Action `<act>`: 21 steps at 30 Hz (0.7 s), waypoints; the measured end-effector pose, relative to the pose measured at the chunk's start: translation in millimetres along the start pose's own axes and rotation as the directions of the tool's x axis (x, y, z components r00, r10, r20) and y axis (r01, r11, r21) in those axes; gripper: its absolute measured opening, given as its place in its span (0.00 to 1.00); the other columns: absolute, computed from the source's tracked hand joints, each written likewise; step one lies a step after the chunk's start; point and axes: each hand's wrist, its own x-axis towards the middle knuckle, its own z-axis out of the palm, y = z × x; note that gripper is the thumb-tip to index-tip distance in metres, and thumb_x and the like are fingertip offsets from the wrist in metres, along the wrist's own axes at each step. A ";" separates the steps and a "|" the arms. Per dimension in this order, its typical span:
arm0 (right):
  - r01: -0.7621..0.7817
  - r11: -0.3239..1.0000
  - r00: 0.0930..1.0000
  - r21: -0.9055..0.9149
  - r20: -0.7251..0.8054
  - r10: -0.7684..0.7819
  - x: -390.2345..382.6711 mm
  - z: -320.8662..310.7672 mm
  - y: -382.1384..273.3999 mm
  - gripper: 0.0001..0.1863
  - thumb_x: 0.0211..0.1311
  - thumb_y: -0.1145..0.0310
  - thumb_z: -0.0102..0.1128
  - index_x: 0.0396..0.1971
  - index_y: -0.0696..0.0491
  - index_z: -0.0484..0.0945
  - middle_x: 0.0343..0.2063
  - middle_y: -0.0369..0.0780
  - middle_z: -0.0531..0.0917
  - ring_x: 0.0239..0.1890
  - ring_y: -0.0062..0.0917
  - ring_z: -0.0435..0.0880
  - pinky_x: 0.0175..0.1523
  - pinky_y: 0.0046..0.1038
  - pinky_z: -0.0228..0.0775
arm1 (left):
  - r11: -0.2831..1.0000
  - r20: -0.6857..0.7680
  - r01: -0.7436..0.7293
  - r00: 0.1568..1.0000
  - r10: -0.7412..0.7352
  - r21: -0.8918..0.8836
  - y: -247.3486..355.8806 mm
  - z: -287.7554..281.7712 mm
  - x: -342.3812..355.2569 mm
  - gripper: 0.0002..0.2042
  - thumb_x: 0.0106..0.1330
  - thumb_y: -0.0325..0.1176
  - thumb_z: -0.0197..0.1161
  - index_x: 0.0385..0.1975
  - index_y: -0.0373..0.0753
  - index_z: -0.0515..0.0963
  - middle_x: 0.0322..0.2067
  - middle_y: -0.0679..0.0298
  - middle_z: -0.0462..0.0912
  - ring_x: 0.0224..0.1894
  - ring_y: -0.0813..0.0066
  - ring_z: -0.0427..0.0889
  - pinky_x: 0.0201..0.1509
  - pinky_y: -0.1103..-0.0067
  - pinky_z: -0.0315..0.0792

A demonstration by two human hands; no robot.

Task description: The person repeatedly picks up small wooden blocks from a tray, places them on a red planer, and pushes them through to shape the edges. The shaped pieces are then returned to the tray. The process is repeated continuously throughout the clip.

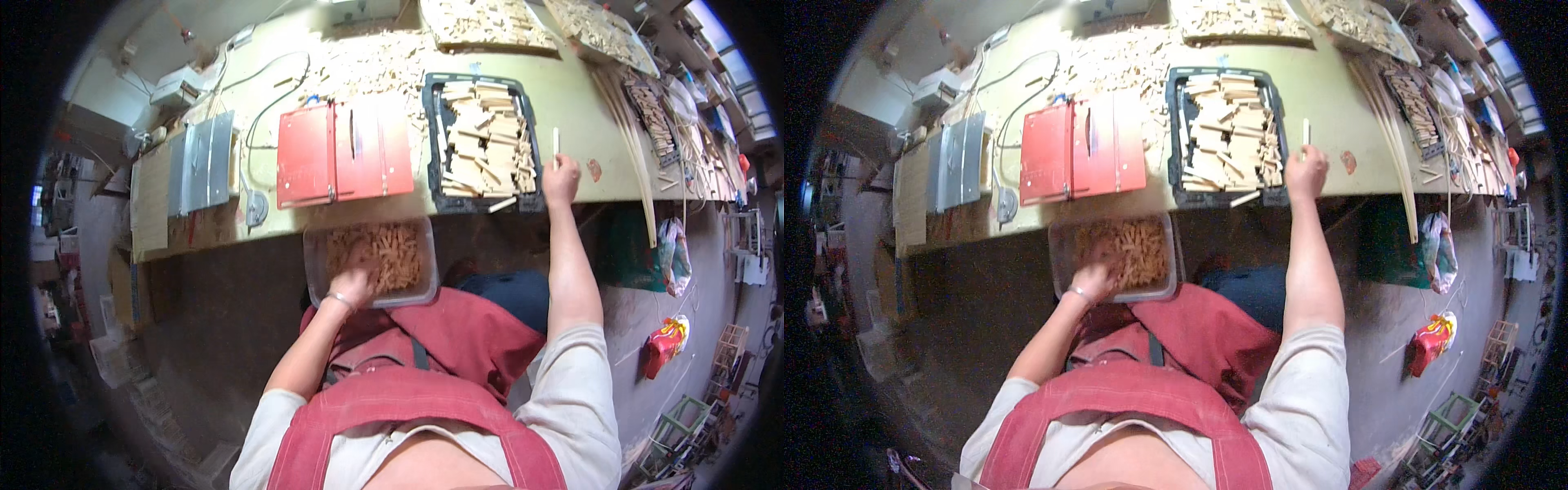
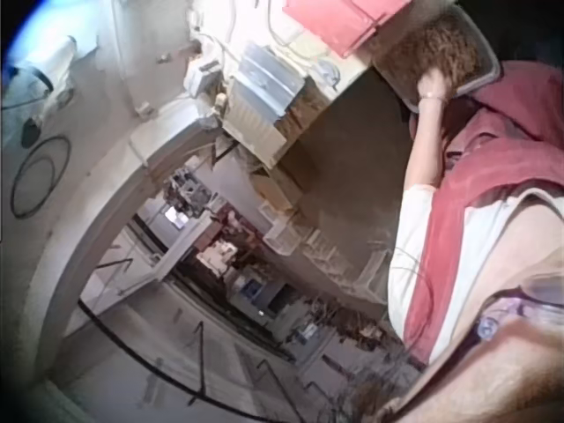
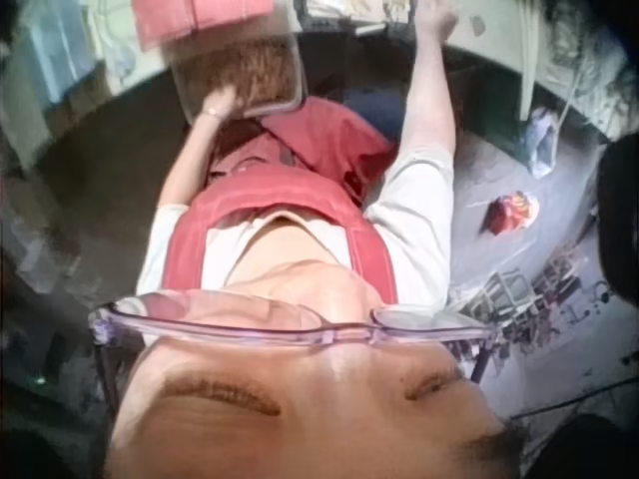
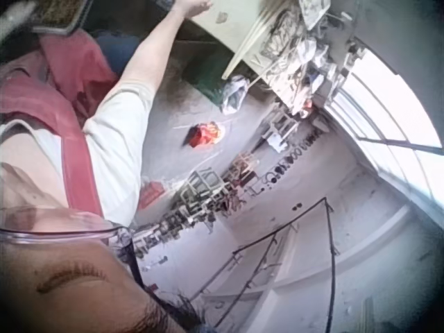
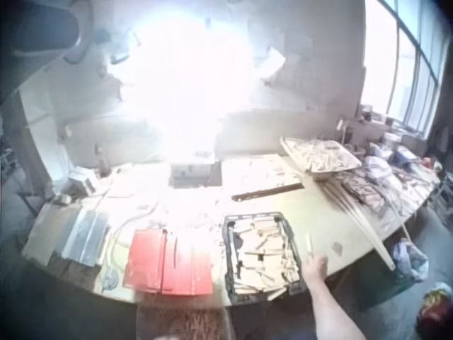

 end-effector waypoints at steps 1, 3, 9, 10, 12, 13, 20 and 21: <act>0.039 0.989 0.997 0.141 0.058 -0.047 5.5 5.3 2.7 0.12 0.70 0.68 0.61 0.49 0.52 0.87 0.51 0.45 0.86 0.54 0.34 0.85 0.60 0.40 0.79 | 0.999 0.045 0.049 0.998 -0.050 0.009 0.1 -11.2 -3.9 0.14 0.66 0.37 0.68 0.50 0.46 0.87 0.75 0.43 0.64 0.57 0.40 0.84 0.58 0.59 0.82; 0.283 0.931 0.950 0.230 0.065 -0.304 -0.9 13.5 -9.4 0.09 0.66 0.68 0.64 0.42 0.53 0.87 0.42 0.43 0.88 0.51 0.37 0.86 0.57 0.40 0.79 | 0.999 -0.055 -0.017 0.998 0.014 -0.049 7.1 -21.2 -16.7 0.17 0.65 0.38 0.68 0.53 0.46 0.86 0.75 0.42 0.63 0.58 0.44 0.85 0.61 0.57 0.80; 0.409 0.910 0.902 0.070 0.120 -0.414 -0.7 9.3 -44.3 0.13 0.64 0.69 0.66 0.48 0.52 0.86 0.49 0.42 0.85 0.58 0.37 0.81 0.64 0.42 0.72 | 0.996 -0.287 -0.091 0.954 0.087 0.002 13.8 -24.0 -45.3 0.21 0.62 0.36 0.70 0.57 0.43 0.84 0.75 0.44 0.65 0.65 0.44 0.79 0.67 0.53 0.74; 0.412 0.910 0.902 0.056 0.120 -0.415 2.2 9.7 -45.5 0.14 0.63 0.70 0.66 0.48 0.52 0.86 0.49 0.42 0.85 0.58 0.37 0.81 0.64 0.42 0.72 | 0.994 -0.274 -0.068 0.961 0.044 -0.081 16.2 -27.6 -51.0 0.23 0.63 0.36 0.70 0.59 0.42 0.82 0.72 0.45 0.68 0.67 0.43 0.75 0.68 0.55 0.72; 0.449 0.893 0.885 0.036 0.123 -0.450 9.0 11.1 -48.7 0.17 0.60 0.72 0.64 0.50 0.52 0.85 0.52 0.41 0.84 0.60 0.37 0.80 0.66 0.42 0.71 | 0.996 -0.245 -0.028 0.970 0.007 -0.082 16.2 -33.5 -59.5 0.23 0.63 0.35 0.71 0.60 0.41 0.81 0.70 0.46 0.70 0.66 0.43 0.75 0.68 0.56 0.72; 0.483 0.876 0.866 0.001 0.148 -0.478 12.2 10.3 -52.8 0.17 0.60 0.72 0.64 0.50 0.52 0.85 0.52 0.41 0.83 0.60 0.37 0.79 0.66 0.42 0.71 | 0.997 -0.228 -0.005 0.974 -0.014 -0.083 18.0 -37.8 -64.2 0.24 0.63 0.35 0.71 0.60 0.40 0.80 0.69 0.46 0.71 0.66 0.43 0.75 0.68 0.57 0.71; 0.575 0.786 0.789 -0.227 0.405 -0.461 48.6 16.7 -69.5 0.33 0.52 0.68 0.70 0.61 0.49 0.76 0.61 0.42 0.77 0.66 0.38 0.74 0.70 0.42 0.68 | 0.996 -0.265 -0.022 0.964 -0.002 -0.087 18.8 -39.5 -81.5 0.24 0.62 0.32 0.72 0.58 0.35 0.78 0.66 0.44 0.72 0.66 0.42 0.74 0.69 0.57 0.70; 0.583 0.782 0.781 -0.221 0.418 -0.464 50.2 16.6 -72.7 0.32 0.51 0.68 0.71 0.61 0.49 0.76 0.61 0.42 0.77 0.66 0.38 0.74 0.70 0.42 0.68 | 0.996 -0.276 -0.028 0.961 0.003 -0.086 18.6 -39.0 -82.3 0.23 0.62 0.32 0.72 0.58 0.35 0.78 0.66 0.44 0.72 0.66 0.41 0.74 0.69 0.57 0.70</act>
